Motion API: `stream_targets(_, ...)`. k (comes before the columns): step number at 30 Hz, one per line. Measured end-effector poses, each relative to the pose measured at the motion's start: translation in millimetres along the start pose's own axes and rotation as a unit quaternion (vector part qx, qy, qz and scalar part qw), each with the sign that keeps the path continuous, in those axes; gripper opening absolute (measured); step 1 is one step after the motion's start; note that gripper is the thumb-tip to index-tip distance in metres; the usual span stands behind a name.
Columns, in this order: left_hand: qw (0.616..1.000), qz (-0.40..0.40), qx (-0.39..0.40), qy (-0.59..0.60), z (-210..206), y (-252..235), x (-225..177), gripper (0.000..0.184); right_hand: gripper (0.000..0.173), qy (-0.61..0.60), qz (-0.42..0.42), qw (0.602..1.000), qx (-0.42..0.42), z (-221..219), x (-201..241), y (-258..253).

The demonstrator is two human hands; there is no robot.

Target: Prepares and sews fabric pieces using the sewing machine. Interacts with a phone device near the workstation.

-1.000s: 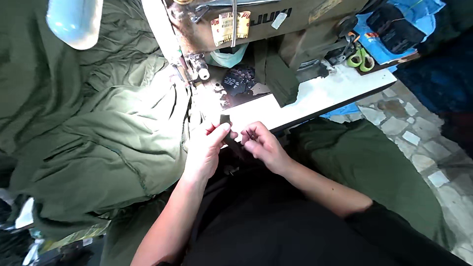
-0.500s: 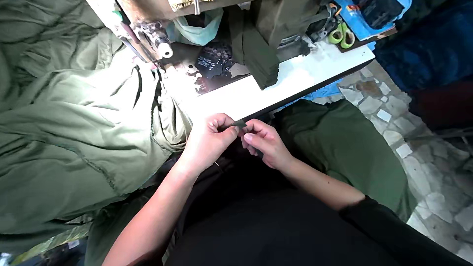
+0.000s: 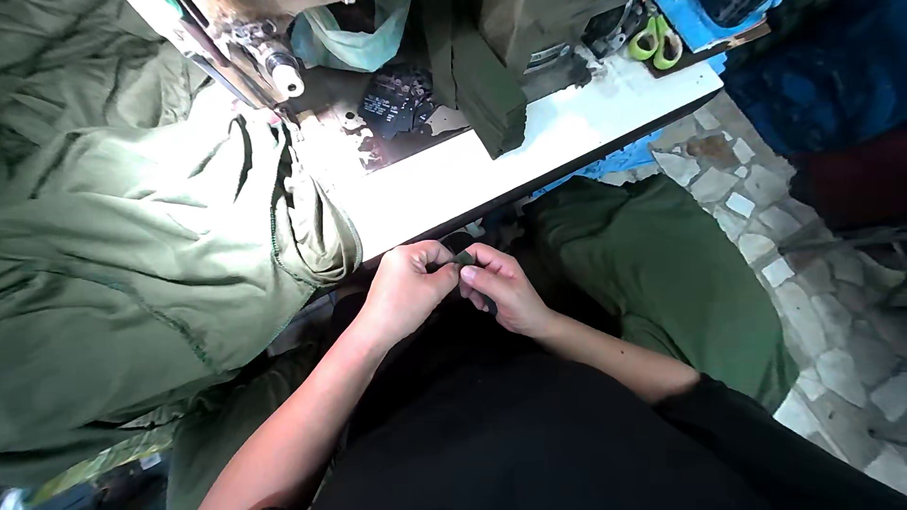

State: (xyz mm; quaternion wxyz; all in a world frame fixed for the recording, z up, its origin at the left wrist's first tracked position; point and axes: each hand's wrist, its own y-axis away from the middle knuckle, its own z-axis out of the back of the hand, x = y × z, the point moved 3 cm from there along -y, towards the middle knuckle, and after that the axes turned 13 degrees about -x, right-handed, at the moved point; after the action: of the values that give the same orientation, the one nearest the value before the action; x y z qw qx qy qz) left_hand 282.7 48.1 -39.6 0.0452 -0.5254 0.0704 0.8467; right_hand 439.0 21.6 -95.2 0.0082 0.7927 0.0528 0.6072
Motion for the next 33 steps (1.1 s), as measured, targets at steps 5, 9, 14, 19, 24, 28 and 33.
stream_targets(5, 0.999, 0.036, -0.006, 0.001, -4, 3, 6, 0.017, 0.021, 0.010, -0.050, 0.999, -0.008, 1, -4, 2)
stream_targets(9, 0.999, 0.037, -0.028, 0.027, 2, 3, 13, 0.015, 0.018, 0.045, -0.060, 0.997, -0.007, 4, -5, -1)
stream_targets(14, 0.972, 0.012, -0.132, 0.192, 30, -4, -6, 0.010, 0.030, 0.005, 0.078, 0.997, 0.016, -26, 8, -16)
stream_targets(19, 0.940, -0.002, -0.218, 0.264, 59, -12, -12, 0.017, 0.010, 0.047, 0.084, 0.995, 0.004, -62, 22, -29)
stream_targets(24, 0.927, 0.027, -0.236, 0.289, 73, -8, -5, 0.022, 0.004, 0.015, 0.097, 0.994, 0.055, -74, 17, -42)
stream_targets(28, 0.933, -0.008, -0.238, 0.269, 79, -9, -4, 0.020, 0.013, 0.041, 0.159, 0.985, 0.046, -89, 20, -49)
stream_targets(33, 0.933, 0.002, -0.228, 0.278, 84, -8, 4, 0.023, 0.022, 0.076, 0.165, 0.981, 0.068, -92, 23, -52)
